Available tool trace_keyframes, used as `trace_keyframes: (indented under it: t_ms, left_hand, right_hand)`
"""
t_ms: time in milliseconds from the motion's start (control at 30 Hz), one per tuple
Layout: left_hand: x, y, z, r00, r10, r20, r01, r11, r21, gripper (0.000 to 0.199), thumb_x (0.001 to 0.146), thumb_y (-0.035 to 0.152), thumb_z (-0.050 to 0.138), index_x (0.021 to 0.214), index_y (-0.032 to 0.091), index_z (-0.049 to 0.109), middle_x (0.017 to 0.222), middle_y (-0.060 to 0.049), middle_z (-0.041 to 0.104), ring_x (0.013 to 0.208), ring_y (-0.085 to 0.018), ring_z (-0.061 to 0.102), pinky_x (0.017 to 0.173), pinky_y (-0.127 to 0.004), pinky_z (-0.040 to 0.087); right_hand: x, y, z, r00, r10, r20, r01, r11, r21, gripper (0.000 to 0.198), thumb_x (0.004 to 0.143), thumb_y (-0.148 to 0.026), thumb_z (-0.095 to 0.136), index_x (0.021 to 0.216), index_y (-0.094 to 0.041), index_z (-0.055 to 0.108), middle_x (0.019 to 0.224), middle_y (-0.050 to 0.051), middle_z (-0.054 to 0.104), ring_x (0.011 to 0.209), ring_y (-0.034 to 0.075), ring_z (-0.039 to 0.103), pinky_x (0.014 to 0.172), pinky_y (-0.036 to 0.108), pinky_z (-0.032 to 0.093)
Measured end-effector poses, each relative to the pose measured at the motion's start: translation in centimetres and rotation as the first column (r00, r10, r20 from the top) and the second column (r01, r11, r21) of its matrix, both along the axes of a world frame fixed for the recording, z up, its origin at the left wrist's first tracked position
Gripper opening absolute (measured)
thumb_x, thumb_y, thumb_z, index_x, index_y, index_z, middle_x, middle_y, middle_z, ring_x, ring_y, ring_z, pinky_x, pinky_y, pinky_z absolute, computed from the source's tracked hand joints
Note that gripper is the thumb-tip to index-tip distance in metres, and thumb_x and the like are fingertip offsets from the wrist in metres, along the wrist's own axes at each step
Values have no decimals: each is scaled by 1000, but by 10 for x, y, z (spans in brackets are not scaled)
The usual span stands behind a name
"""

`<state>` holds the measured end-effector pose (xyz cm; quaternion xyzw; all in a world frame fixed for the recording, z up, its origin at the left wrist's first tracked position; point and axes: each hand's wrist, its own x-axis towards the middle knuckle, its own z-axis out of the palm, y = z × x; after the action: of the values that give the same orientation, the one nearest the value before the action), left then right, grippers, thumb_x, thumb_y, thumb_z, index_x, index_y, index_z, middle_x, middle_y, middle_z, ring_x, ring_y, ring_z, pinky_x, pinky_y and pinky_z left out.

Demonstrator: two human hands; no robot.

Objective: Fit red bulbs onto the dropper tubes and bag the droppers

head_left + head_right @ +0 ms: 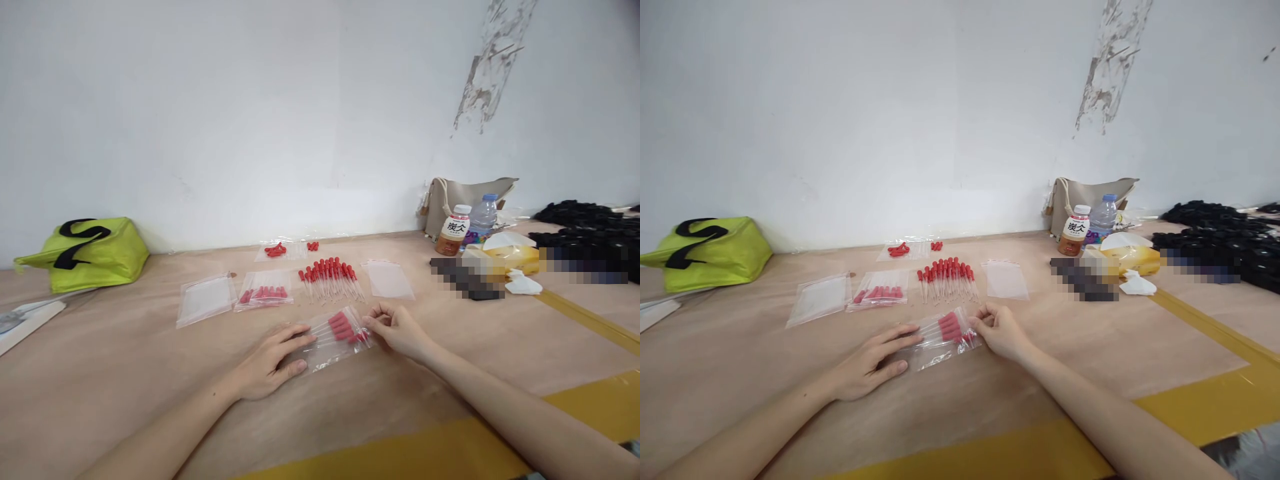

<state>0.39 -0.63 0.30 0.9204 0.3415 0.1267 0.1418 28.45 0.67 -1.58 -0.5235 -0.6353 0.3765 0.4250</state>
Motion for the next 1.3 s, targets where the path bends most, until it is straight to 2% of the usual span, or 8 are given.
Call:
trace_keyframes:
  t_ms: [200,300,633,800,900,1000,1167,1300]
  left_hand:
    - [0,1,-1,999,-15,36,15,1000,9,42,87,35,44,128,30,38,135,-4,35,121,-23,35,99,-42,30]
    - [0,1,-3,999,-21,46,21,1000,16,42,87,35,43,128,30,38,135,-4,36,121,-23,35,100,-43,29]
    - [-2,3,-4,998,-31,50,30,999,20,42,87,31,43,128,29,38,135,-3,36,121,-22,35,100,-41,30]
    - [-2,3,-1,998,-43,47,44,999,-6,43,85,27,45,128,29,39,135,-3,36,121,-22,35,100,-41,29]
    - [-3,3,0,998,-52,29,52,998,-21,47,82,20,46,128,30,39,136,-1,35,122,-21,34,101,-41,27]
    - [-4,4,0,997,-68,22,68,998,-19,55,77,10,45,127,31,40,136,0,35,124,-21,32,103,-41,25]
    - [-3,4,0,998,-47,31,48,999,-12,61,71,2,40,125,30,43,138,2,32,126,-22,27,104,-40,24]
    - [-3,4,1,996,-29,81,34,997,-62,60,73,1,37,125,31,43,137,2,32,123,-20,32,102,-38,26]
  right_hand:
    - [-4,-3,-5,995,28,-92,-32,998,-45,39,56,-35,71,84,-17,49,65,-1,59,54,11,54,50,23,42]
    - [-8,-4,-3,977,114,-183,-132,987,-92,38,57,-33,71,84,-17,49,63,-2,60,53,11,54,52,24,43]
    - [-7,-4,4,937,180,-298,-235,959,-159,34,59,-33,68,81,-18,48,58,-7,51,50,7,50,50,21,41]
    - [-3,4,0,971,32,-236,-76,980,-182,36,59,-34,69,83,-18,48,64,-4,55,51,8,52,47,21,44]
    - [-2,11,6,990,-32,-139,-6,964,-265,43,56,-35,72,87,-18,48,69,-1,57,44,7,49,34,17,34]
    - [-4,21,14,993,76,-87,-102,929,-354,42,53,-34,74,84,-16,52,60,-4,55,37,4,42,32,16,24]
    - [-15,30,21,955,297,19,-266,882,-389,30,51,-30,75,53,-13,51,42,-7,46,38,2,35,37,15,24]
    - [-23,23,18,933,260,-250,-345,846,-407,20,61,-28,68,64,-14,55,53,-3,57,47,7,51,46,18,40]
